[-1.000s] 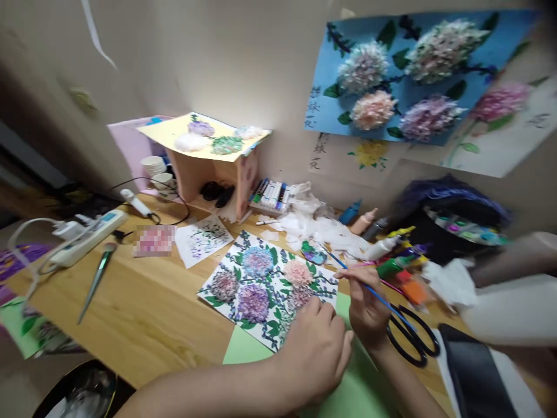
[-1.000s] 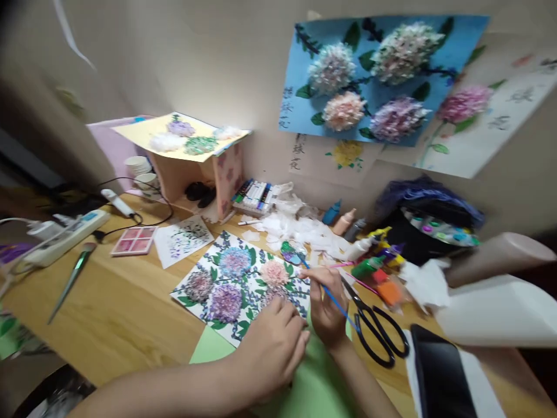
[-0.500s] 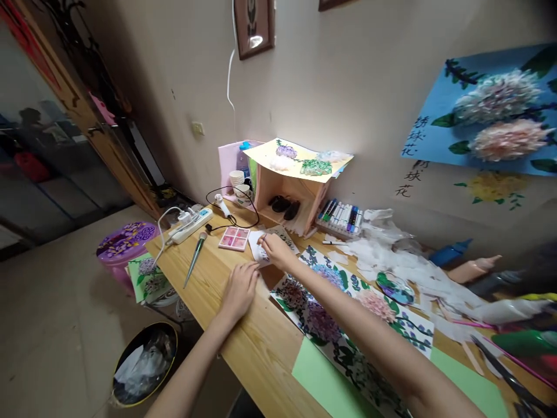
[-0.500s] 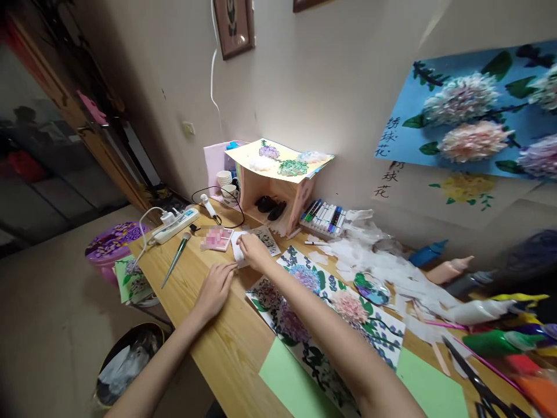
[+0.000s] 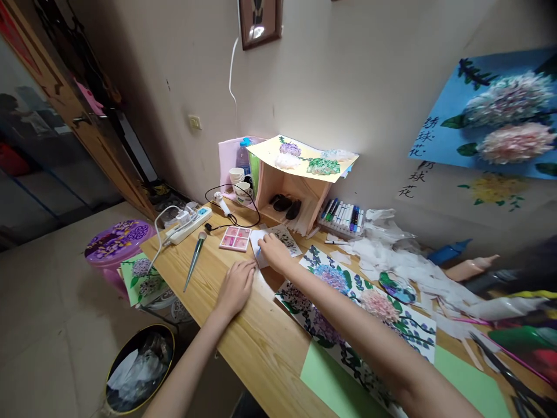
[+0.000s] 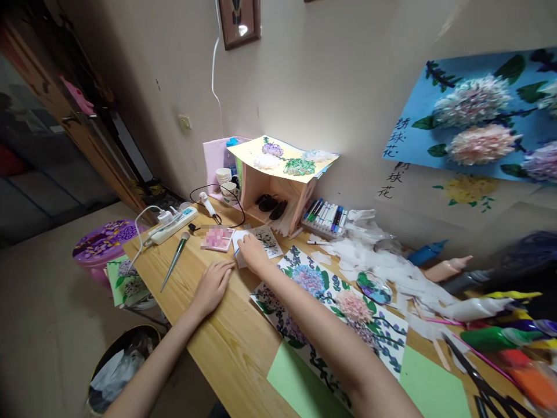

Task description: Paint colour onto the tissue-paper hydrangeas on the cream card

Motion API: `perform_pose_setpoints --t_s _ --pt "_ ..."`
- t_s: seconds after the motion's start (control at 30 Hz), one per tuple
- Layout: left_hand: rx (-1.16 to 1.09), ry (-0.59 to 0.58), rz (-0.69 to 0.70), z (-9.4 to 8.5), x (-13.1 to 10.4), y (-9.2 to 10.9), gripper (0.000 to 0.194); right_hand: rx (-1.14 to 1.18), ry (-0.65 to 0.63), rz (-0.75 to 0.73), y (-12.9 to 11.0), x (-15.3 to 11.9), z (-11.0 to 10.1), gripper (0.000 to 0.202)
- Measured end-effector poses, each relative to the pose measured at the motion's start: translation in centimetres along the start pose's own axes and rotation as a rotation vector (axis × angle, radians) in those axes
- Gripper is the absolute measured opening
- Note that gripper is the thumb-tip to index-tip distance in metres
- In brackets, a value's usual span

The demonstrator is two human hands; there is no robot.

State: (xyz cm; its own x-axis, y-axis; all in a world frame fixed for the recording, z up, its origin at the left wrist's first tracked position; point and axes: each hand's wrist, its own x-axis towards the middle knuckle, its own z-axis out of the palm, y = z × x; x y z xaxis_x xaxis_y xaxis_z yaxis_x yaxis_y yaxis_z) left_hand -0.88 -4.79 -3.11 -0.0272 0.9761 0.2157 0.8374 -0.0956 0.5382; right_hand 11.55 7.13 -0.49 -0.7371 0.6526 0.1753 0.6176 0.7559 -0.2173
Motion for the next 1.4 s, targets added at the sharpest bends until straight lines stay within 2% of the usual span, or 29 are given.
perform_pose_setpoints --t_s 0.07,0.13,0.23,0.3,0.37,0.43,0.5,0.57,0.63,0.7,0.8,0.93,1.17,1.4 --pt "-0.017 0.005 -0.048 -0.5 -1.0 0.6 0.037 -0.033 -0.037 -0.021 -1.0 -0.2 -0.2 0.023" --pt "-0.038 -0.023 -0.1 -1.0 -2.2 1.6 0.037 -0.049 -0.048 -0.036 -1.7 -1.1 -1.2 0.021" --pt "-0.06 -0.085 -0.197 -1.6 -3.6 3.4 0.04 -0.051 -0.01 0.015 -1.6 -4.7 -5.2 0.025" --pt "-0.074 -0.119 -0.223 -1.7 -3.6 4.4 0.039 -0.014 0.038 0.104 -0.5 -9.0 -8.9 0.024" --pt "-0.103 -0.151 -0.211 -1.5 -2.6 5.0 0.035 0.215 0.132 0.29 1.4 -14.7 -12.3 0.024" --pt "-0.148 -0.186 -0.192 -0.9 -0.8 5.2 0.032 0.359 0.178 0.528 3.7 -21.4 -14.2 0.028" --pt "-0.211 -0.238 -0.189 0.1 1.3 5.2 0.032 0.471 0.249 0.762 6.0 -28.1 -14.0 0.036" --pt "-0.287 -0.311 -0.201 1.2 3.2 5.1 0.029 0.625 0.364 0.974 7.7 -34.1 -12.0 0.051" --pt "-0.376 -0.399 -0.229 2.0 4.6 5.0 0.029 0.765 0.445 1.167 8.6 -38.7 -9.1 0.061" --pt "-0.454 -0.488 -0.266 2.5 5.5 5.0 0.032 0.892 0.49 1.282 8.4 -41.6 -6.6 0.059" --pt "-0.527 -0.576 -0.311 2.6 5.9 5.3 0.036 1.175 0.444 1.328 7.1 -43.1 -4.9 0.052" --pt "-0.589 -0.628 -0.35 2.3 6.1 5.8 0.038 1.375 0.43 1.332 5.9 -42.3 -5.4 0.045" --pt "-0.67 -0.674 -0.365 2.4 6.4 6.1 0.046 1.368 0.419 1.321 6.4 -41.1 -6.3 0.04" --pt "-0.662 -0.641 -0.316 2.0 5.8 6.3 0.048 1.273 0.407 1.254 6.4 -39.9 -6.2 0.033"
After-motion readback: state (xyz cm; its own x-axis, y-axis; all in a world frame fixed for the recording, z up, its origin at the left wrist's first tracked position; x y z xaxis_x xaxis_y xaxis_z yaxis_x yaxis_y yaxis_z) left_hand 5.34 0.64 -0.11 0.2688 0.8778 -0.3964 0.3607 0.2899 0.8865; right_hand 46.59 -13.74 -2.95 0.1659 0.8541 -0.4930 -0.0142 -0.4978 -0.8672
